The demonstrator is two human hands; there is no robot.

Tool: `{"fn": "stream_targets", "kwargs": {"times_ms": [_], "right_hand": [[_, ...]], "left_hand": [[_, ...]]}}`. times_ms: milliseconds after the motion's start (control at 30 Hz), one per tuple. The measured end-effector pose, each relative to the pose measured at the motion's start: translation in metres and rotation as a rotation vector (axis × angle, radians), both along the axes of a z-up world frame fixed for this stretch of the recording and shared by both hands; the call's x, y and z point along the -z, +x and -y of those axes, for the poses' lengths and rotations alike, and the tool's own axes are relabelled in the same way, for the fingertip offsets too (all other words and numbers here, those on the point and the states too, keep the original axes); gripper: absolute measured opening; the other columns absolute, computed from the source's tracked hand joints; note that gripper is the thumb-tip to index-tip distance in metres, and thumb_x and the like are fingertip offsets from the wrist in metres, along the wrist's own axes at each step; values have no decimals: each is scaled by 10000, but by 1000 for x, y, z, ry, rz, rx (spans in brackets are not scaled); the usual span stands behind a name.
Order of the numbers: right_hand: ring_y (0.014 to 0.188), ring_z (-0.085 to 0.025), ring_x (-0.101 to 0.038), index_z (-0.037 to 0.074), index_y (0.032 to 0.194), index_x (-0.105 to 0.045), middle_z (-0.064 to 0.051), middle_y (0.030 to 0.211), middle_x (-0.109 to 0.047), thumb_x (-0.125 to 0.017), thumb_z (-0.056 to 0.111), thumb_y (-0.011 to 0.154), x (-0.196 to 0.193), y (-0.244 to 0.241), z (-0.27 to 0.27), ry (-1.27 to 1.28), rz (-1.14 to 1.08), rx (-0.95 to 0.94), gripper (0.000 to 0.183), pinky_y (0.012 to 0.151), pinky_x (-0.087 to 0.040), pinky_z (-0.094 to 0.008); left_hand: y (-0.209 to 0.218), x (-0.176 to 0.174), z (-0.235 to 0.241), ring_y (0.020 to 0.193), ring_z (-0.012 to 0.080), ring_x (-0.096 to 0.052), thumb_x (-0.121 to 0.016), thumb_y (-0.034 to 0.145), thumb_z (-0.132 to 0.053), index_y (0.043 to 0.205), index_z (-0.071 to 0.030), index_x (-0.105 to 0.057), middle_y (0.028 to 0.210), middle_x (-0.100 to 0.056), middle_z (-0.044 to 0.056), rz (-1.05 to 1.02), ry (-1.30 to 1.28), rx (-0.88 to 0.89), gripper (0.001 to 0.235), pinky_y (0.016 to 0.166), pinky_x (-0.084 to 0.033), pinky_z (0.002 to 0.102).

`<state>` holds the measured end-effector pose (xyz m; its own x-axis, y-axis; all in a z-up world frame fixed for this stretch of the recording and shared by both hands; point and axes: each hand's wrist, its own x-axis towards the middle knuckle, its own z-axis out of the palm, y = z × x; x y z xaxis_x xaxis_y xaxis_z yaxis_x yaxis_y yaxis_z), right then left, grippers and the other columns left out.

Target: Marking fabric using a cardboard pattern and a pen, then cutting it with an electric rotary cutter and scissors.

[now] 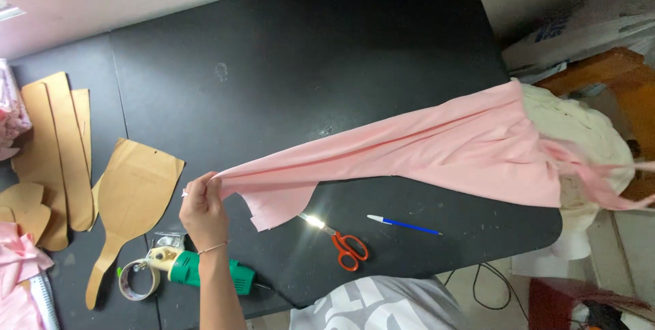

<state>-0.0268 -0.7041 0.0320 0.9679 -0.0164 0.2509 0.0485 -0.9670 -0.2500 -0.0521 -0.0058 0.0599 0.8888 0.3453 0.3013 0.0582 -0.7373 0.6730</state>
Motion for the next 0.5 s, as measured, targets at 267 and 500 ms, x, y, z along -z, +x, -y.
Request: {"fn": "stream_targets", "kwargs": {"times_ms": [267, 500], "right_hand": [[929, -249, -546, 156, 955, -642, -67, 1055, -556, -547, 232, 819, 7, 90, -153, 1, -511, -24, 182, 812, -398, -372], [876, -353, -541, -9, 878, -615, -185, 901, -595, -515, 17, 997, 69, 104, -59, -94, -102, -178, 158, 792, -389, -409]], "left_hand": [[-24, -33, 9, 754, 167, -519, -475, 874, -169, 864, -117, -589, 793, -578, -21, -127, -24, 59, 126, 1002, -239, 488], [-41, -40, 15, 715, 144, -510, -477, 879, -185, 847, -101, -599, 749, -552, -20, -94, -164, 88, 152, 988, -247, 451]]}}
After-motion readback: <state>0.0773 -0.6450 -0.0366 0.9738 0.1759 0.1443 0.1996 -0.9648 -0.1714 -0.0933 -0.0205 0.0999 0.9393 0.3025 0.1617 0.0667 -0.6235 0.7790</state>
